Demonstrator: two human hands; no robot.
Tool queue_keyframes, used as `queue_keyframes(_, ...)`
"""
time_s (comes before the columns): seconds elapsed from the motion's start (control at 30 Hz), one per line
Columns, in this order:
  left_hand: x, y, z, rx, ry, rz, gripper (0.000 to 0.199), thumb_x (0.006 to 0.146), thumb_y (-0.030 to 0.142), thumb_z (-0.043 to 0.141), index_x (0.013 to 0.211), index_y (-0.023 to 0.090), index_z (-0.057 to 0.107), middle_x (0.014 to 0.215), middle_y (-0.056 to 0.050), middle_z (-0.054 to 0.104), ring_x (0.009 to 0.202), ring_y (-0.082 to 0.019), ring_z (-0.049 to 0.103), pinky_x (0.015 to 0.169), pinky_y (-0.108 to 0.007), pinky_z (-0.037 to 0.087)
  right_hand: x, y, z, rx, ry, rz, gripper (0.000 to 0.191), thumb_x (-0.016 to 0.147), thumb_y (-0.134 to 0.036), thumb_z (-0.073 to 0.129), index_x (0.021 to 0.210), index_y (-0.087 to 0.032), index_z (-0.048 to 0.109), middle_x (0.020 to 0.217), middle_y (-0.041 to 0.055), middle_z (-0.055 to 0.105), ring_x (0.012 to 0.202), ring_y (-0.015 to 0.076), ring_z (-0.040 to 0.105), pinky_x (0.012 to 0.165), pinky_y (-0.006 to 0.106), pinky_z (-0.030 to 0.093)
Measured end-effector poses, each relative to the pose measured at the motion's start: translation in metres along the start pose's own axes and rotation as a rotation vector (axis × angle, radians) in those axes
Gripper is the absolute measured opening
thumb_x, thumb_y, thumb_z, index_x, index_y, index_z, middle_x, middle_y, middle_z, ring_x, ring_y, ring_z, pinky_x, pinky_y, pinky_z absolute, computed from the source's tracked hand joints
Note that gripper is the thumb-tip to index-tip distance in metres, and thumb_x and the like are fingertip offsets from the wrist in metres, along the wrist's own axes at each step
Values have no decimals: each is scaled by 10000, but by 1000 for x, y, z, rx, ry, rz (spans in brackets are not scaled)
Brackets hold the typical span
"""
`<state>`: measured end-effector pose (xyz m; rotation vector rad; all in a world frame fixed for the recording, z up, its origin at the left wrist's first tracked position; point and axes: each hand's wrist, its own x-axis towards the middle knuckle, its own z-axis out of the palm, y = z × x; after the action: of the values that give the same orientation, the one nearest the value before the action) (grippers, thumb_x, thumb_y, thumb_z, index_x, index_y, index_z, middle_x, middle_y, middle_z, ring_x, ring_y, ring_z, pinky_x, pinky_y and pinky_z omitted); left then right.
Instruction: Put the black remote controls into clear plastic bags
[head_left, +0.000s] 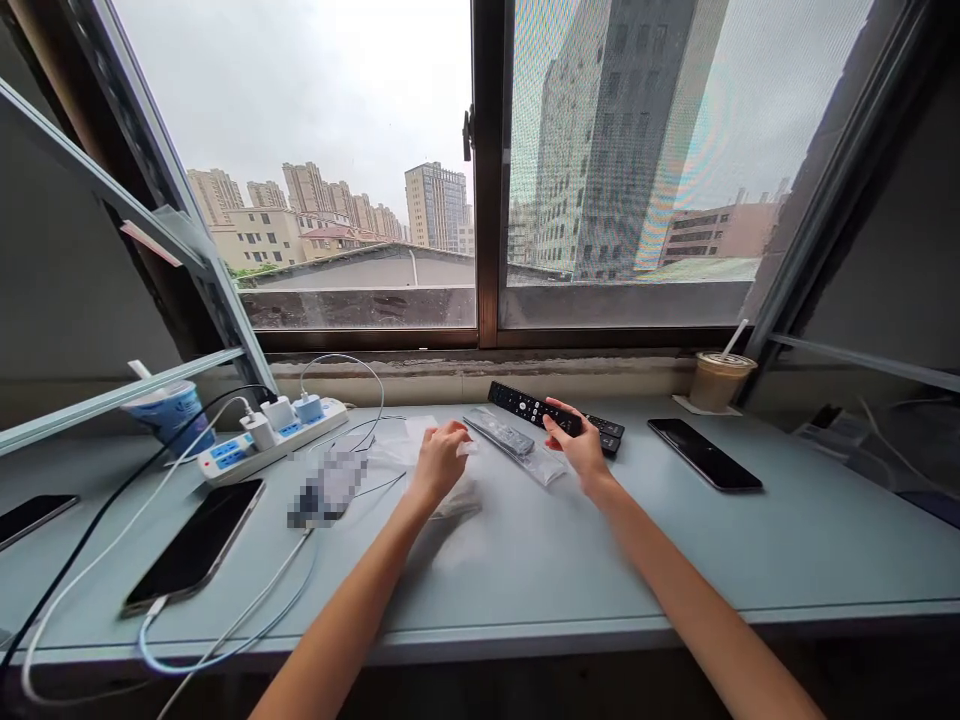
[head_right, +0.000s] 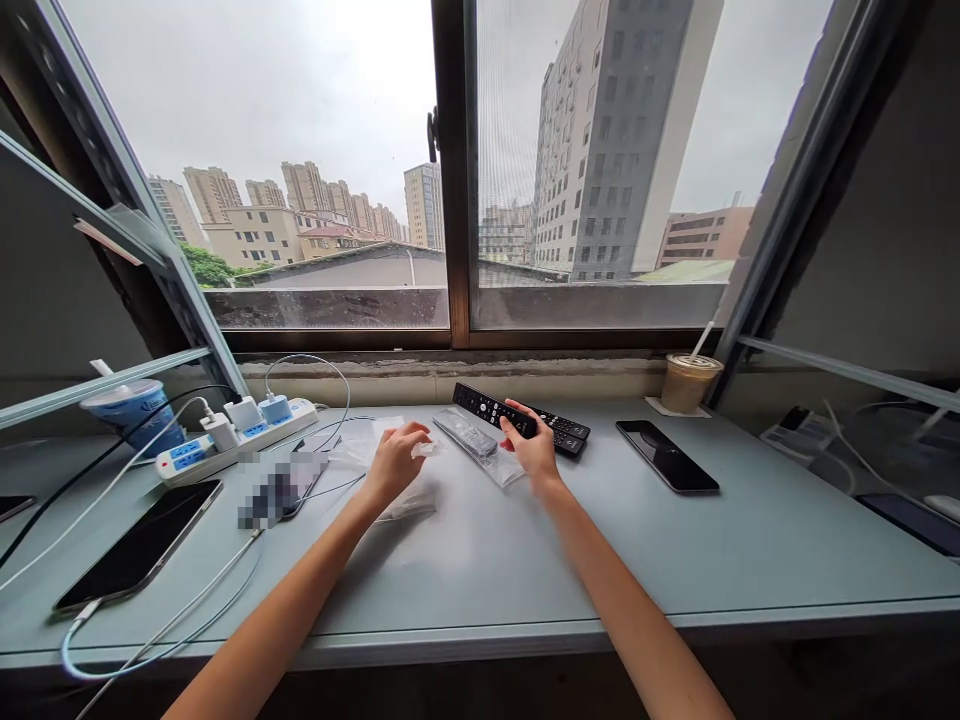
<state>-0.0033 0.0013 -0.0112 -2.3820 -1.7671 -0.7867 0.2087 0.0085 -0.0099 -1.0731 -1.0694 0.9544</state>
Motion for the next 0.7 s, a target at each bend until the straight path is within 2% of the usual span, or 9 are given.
queue_keyframes(0.07, 1, -4, -3, -20, 93, -16, 242, 684, 12, 457, 756, 205, 584, 1007, -17, 596, 920, -175, 554, 871, -333, 357, 0, 0, 1, 7, -16, -51, 537, 597, -427, 689, 1075, -195, 610, 686, -20, 610, 480, 77, 532, 532, 248, 494)
queue_keyframes(0.17, 2, -7, -5, -42, 206, -36, 206, 716, 34, 449, 731, 206, 562, 997, -17, 593, 892, -172, 556, 872, -331, 356, -1, 1, 1, -74, -90, -146, 442, 650, -398, 649, 1040, -191, 622, 791, 15, 645, 543, 113, 581, 561, 270, 501)
queue_keyframes(0.27, 2, -8, -5, -63, 242, -39, 162, 742, 62, 449, 742, 204, 527, 979, -18, 591, 874, -171, 555, 855, -323, 361, -3, 1, 0, -277, -151, -340, 263, 704, -256, 579, 951, -211, 659, 1009, 42, 648, 797, 175, 628, 720, 305, 503)
queue_keyframes(0.3, 2, -8, -5, -71, 239, -35, 140, 750, 78, 454, 757, 203, 515, 969, -19, 590, 872, -171, 556, 847, -318, 362, -4, 1, -1, -362, -162, -414, 246, 703, -176, 547, 909, -224, 673, 1080, 28, 628, 898, 182, 610, 794, 309, 482)
queue_keyframes(0.37, 2, -7, -3, -83, 217, -23, 91, 769, 122, 465, 799, 202, 496, 947, -23, 588, 864, -171, 561, 838, -315, 361, -6, 0, -4, -536, -179, -513, 359, 665, -34, 471, 850, -252, 687, 1161, -16, 591, 1029, 173, 560, 886, 298, 434)
queue_keyframes(0.5, 2, -5, -1, -98, 127, -9, 108, 790, 152, 442, 882, 201, 470, 884, -12, 612, 816, -161, 581, 860, -329, 330, -8, 0, -7, -804, -218, -533, 565, 589, 77, 373, 868, -300, 689, 1198, -72, 560, 1093, 168, 520, 876, 301, 441)
queue_keyframes(0.6, 1, -4, -2, -104, 72, -8, 235, 750, 95, 427, 948, 211, 477, 866, -7, 631, 851, -166, 578, 872, -335, 313, -10, 1, -8, -861, -214, -605, 604, 576, 92, 353, 872, -313, 690, 1215, -81, 543, 1116, 164, 499, 879, 295, 437)
queue_keyframes(0.7, 0, -4, -4, -71, 35, -8, 362, 703, 40, 402, 993, 223, 517, 838, -9, 636, 866, -178, 563, 865, -341, 318, -10, 3, -10, -801, -157, -681, 577, 588, 85, 334, 817, -301, 697, 1211, -68, 541, 1116, 154, 495, 886, 280, 427)
